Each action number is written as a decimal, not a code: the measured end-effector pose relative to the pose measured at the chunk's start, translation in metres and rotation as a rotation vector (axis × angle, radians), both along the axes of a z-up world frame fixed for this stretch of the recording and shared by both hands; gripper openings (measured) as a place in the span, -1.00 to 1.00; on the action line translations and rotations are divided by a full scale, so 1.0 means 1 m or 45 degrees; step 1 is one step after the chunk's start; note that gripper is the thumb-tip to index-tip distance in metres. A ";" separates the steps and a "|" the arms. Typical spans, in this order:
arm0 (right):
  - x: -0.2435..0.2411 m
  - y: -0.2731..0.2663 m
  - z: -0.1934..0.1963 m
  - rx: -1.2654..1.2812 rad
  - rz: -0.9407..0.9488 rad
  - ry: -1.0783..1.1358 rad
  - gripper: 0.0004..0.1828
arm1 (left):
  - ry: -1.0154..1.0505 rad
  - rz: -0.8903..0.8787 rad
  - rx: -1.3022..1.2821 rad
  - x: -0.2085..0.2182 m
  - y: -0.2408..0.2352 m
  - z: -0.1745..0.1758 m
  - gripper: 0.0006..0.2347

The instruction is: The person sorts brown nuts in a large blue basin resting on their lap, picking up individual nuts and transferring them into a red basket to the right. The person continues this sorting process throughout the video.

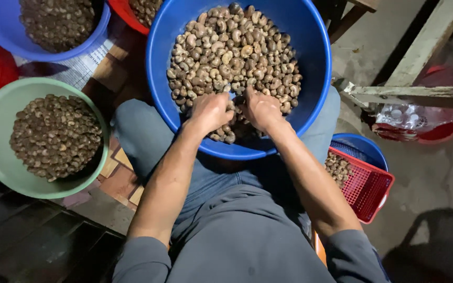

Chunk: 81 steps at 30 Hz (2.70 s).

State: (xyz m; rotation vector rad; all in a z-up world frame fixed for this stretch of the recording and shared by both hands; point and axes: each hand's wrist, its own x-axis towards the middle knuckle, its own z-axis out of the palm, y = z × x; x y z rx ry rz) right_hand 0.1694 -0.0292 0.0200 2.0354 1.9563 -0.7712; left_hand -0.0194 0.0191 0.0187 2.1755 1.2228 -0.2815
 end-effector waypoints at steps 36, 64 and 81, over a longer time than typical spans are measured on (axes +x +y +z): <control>0.004 -0.011 0.003 -0.173 0.175 -0.110 -0.37 | 0.165 -0.225 0.315 0.026 -0.010 -0.071 -0.81; -0.017 -0.041 0.073 -0.266 -1.571 2.078 -0.23 | -0.934 0.648 0.065 0.028 -0.025 0.100 -0.86; 0.045 -0.059 0.098 -0.124 -1.598 2.513 -0.29 | -1.226 0.402 0.404 0.041 -0.030 0.075 -0.85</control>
